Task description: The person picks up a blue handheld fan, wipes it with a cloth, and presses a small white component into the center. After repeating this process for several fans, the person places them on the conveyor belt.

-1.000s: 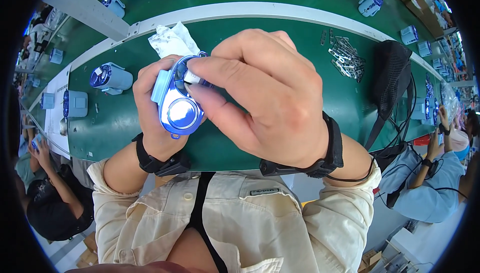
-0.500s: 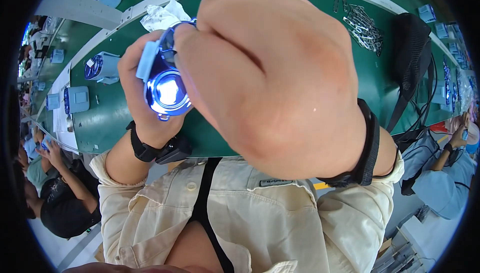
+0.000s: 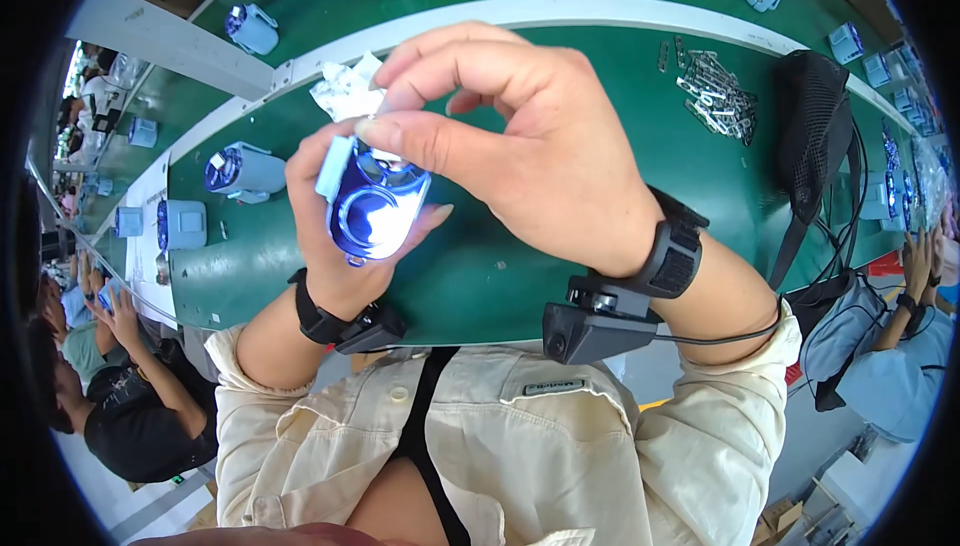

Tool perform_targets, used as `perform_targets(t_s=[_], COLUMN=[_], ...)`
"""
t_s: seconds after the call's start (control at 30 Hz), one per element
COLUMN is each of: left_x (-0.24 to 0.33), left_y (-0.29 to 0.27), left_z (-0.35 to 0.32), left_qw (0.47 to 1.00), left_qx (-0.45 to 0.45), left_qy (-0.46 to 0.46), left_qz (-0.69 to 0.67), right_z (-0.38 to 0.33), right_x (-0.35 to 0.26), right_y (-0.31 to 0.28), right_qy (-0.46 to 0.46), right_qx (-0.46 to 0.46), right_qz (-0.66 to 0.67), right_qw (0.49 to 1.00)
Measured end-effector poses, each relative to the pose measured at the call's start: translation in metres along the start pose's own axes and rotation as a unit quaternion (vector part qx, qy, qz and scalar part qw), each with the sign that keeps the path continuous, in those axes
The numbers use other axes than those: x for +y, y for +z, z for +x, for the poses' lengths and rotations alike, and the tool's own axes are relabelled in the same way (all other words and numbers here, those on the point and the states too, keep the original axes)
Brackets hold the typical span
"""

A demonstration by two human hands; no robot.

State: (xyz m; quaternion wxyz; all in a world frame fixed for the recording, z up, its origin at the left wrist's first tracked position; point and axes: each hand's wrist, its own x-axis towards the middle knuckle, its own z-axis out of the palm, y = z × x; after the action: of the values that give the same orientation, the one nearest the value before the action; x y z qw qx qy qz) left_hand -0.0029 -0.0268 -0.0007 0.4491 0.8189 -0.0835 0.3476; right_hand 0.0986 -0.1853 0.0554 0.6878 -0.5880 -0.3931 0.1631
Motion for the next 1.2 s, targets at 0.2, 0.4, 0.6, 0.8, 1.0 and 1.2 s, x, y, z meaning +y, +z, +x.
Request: perform_targets(t_s=[0.2, 0.4, 0.6, 0.8, 1.0, 1.2], left_x=[-0.003, -0.004, -0.008, -0.003, -0.009, -0.006], left_y=[0.002, 0.003, 0.001, 0.000, 0.007, -0.004], left_z=[-0.003, -0.003, -0.002, -0.002, -0.011, 0.000], left_qw=[0.999, 0.999, 0.995, 0.998, 0.998, 0.999], left_qx=[0.014, 0.017, 0.021, 0.017, 0.037, -0.019], left_qy=[-0.018, -0.017, 0.021, -0.006, 0.010, 0.009], left_qz=[0.050, 0.049, 0.098, 0.068, -0.047, -0.031], right_z=[-0.002, -0.007, -0.012, -0.015, -0.006, 0.007], right_x=[-0.007, 0.002, 0.010, 0.026, 0.012, 0.016], right_y=[0.003, 0.014, 0.027, 0.030, 0.023, 0.000], right_qy=[0.077, -0.038, -0.124, -0.088, 0.163, 0.148], right_qx=[0.041, 0.099, 0.161, 0.134, -0.047, -0.180], right_qz=[-0.003, -0.124, -0.196, -0.119, 0.395, 0.251], right_qw=[0.996, 0.987, 0.959, 0.980, 0.903, 0.940])
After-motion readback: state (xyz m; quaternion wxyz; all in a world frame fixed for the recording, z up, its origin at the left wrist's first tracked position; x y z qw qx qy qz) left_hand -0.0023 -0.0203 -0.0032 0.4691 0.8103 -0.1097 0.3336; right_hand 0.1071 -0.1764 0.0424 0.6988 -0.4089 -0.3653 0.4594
